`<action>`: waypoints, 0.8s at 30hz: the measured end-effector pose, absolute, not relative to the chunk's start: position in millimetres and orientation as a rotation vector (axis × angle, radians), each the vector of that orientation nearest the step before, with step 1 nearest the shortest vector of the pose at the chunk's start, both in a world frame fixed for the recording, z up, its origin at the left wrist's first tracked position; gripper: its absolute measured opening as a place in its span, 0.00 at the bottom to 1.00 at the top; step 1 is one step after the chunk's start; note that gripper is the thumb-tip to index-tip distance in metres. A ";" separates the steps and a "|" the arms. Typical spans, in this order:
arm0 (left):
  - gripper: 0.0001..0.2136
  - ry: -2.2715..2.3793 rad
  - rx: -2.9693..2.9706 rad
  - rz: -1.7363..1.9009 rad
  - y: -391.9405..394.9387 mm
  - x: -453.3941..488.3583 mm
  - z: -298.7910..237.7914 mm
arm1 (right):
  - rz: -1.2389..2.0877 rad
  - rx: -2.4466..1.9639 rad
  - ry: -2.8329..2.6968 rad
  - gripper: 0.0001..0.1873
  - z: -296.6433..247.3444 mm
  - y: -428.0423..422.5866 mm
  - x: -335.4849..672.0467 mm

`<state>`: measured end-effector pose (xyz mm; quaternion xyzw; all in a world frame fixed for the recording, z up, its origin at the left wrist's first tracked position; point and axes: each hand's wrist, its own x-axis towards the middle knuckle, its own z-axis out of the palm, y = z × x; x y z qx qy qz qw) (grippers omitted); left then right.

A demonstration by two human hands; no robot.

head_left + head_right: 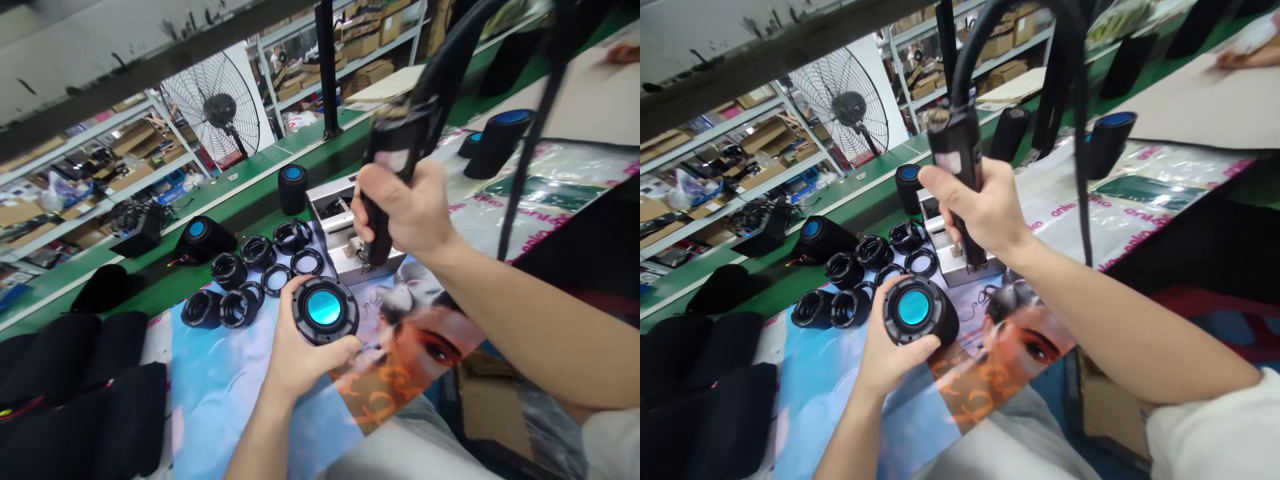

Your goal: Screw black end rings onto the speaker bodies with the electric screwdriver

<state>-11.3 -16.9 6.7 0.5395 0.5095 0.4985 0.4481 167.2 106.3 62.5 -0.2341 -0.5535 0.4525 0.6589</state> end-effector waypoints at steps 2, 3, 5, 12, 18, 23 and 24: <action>0.42 1.267 1.329 1.227 -16.7 -12.3 6.1 | 1.081 -0.548 -1.265 0.29 63.2 103.4 169.1; 0.43 1.267 1.326 1.219 -16.5 -13.1 5.8 | 1.080 -0.541 -1.256 0.29 65.3 101.9 170.7; 0.45 1.258 1.323 1.207 -16.1 -14.8 5.2 | 1.018 -0.502 -1.212 0.28 71.4 100.0 173.4; 0.46 1.231 1.298 1.181 -15.3 -16.8 5.3 | 0.891 -0.491 -1.208 0.31 74.2 105.5 168.2; 0.48 1.266 1.311 1.176 -14.8 -15.4 6.7 | 0.985 -0.526 -1.207 0.31 66.5 107.3 167.9; 0.50 1.244 1.311 1.176 -14.4 -16.2 4.1 | 1.093 -0.512 -1.185 0.30 97.8 84.7 172.5; 0.50 1.237 1.313 1.173 -14.3 -16.4 3.9 | 1.110 -0.485 -1.186 0.31 110.3 75.9 171.0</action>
